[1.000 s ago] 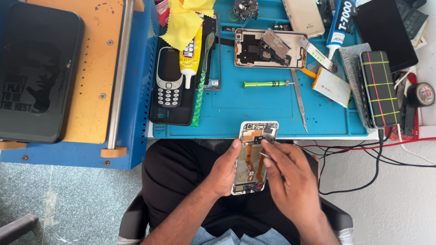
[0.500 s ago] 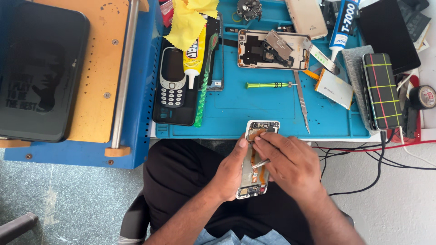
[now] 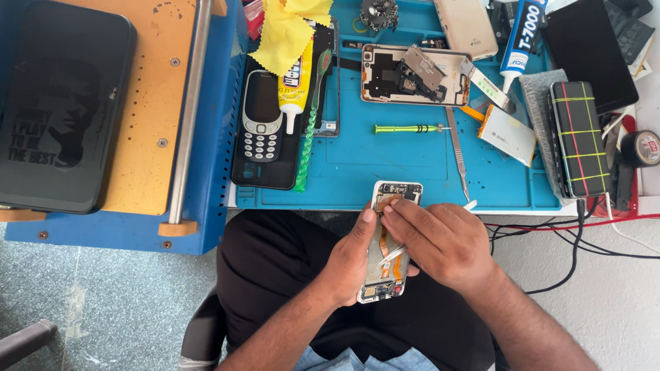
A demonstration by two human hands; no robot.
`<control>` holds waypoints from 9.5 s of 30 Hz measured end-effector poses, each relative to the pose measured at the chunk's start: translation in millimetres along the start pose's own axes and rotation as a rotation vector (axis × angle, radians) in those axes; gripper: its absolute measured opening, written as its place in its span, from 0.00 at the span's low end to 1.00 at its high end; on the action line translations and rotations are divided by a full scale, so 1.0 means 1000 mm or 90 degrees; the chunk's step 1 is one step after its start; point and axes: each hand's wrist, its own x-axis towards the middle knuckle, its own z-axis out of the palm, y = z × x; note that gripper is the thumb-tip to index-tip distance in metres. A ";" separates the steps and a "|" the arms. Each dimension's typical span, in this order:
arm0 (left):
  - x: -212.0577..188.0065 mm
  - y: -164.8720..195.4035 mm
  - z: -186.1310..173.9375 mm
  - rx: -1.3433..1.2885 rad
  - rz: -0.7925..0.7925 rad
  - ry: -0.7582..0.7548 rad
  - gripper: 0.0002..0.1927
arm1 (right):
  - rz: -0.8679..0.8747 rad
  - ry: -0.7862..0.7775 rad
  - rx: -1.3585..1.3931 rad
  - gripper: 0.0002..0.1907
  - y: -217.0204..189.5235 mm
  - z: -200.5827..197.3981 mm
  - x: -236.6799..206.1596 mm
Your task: The person disassembles a smartphone by removing screws and prying open the case. They disconnect internal connectors and remove the battery using a screwdriver and a plastic pry tool. The person then reassembles the phone by reconnecting components and securing the case.
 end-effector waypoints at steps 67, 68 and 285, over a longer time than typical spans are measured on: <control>-0.004 0.049 0.008 0.022 -0.005 -0.031 0.33 | 0.631 0.232 0.597 0.26 0.016 -0.022 -0.025; -0.003 0.052 0.008 0.026 -0.004 -0.032 0.32 | 0.634 0.273 0.586 0.20 0.018 -0.017 -0.031; 0.001 0.045 0.000 0.153 0.023 0.108 0.18 | 0.430 0.300 0.340 0.34 -0.011 0.048 0.004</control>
